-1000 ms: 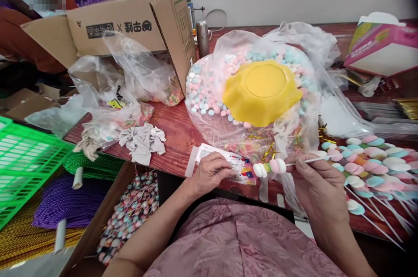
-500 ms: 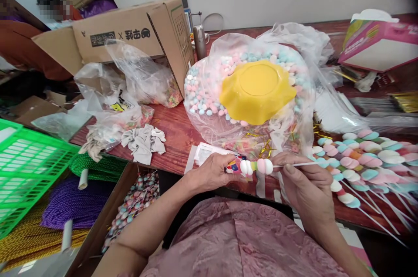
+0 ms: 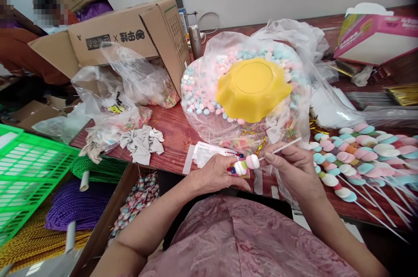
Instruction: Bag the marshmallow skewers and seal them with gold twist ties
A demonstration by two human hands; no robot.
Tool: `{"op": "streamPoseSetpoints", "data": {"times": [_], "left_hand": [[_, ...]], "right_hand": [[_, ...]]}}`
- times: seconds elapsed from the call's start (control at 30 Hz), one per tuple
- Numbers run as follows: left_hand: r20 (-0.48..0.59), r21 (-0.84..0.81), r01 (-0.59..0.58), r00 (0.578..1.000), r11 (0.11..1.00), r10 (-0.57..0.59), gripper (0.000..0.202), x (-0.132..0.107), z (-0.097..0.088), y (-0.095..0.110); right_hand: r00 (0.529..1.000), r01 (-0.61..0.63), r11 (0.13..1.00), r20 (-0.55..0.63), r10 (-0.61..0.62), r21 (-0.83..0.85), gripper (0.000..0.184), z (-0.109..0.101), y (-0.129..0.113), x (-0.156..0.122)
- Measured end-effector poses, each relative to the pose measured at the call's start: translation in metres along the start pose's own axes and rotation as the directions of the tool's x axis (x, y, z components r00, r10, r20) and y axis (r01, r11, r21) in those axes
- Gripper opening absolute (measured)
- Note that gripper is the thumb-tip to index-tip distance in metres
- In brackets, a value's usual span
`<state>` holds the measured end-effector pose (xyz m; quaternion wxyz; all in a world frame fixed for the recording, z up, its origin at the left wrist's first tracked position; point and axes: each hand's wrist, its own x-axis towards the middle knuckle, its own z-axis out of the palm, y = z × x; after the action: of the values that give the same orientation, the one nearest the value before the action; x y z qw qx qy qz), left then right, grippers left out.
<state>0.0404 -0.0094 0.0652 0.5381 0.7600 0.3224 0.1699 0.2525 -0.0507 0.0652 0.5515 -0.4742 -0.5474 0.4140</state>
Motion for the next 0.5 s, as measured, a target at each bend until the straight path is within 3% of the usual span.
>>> {"op": "streamPoseSetpoints", "data": {"times": [0.17, 0.27, 0.33, 0.43, 0.5], "left_hand": [[0.016, -0.127, 0.025, 1.0, 0.992, -0.023, 0.045, 0.006, 0.006, -0.001], [0.0, -0.147, 0.071, 0.997, 0.987, -0.072, 0.047, 0.005, 0.006, -0.002], [-0.041, -0.086, 0.073, 0.996, 0.994, -0.077, 0.058, 0.001, 0.002, -0.001], [-0.092, 0.125, 0.064, 0.994, 0.99, -0.052, 0.086, -0.006, -0.002, 0.002], [-0.09, 0.247, 0.096, 0.993, 0.964, -0.076, 0.069, -0.01, -0.001, 0.003]], "right_hand": [[0.997, 0.079, 0.994, -0.006, -0.08, -0.08, 0.02, 0.019, -0.011, 0.003], [0.998, -0.053, 0.998, -0.022, 0.054, 0.042, 0.027, 0.022, -0.002, 0.005], [0.988, -0.138, 0.98, -0.056, 0.147, 0.141, 0.028, 0.019, 0.009, 0.005], [0.972, -0.158, 0.966, -0.143, 0.189, 0.204, 0.025, 0.015, 0.021, 0.004], [0.964, -0.149, 0.966, -0.184, 0.19, 0.213, 0.023, 0.015, 0.023, 0.002]]}}
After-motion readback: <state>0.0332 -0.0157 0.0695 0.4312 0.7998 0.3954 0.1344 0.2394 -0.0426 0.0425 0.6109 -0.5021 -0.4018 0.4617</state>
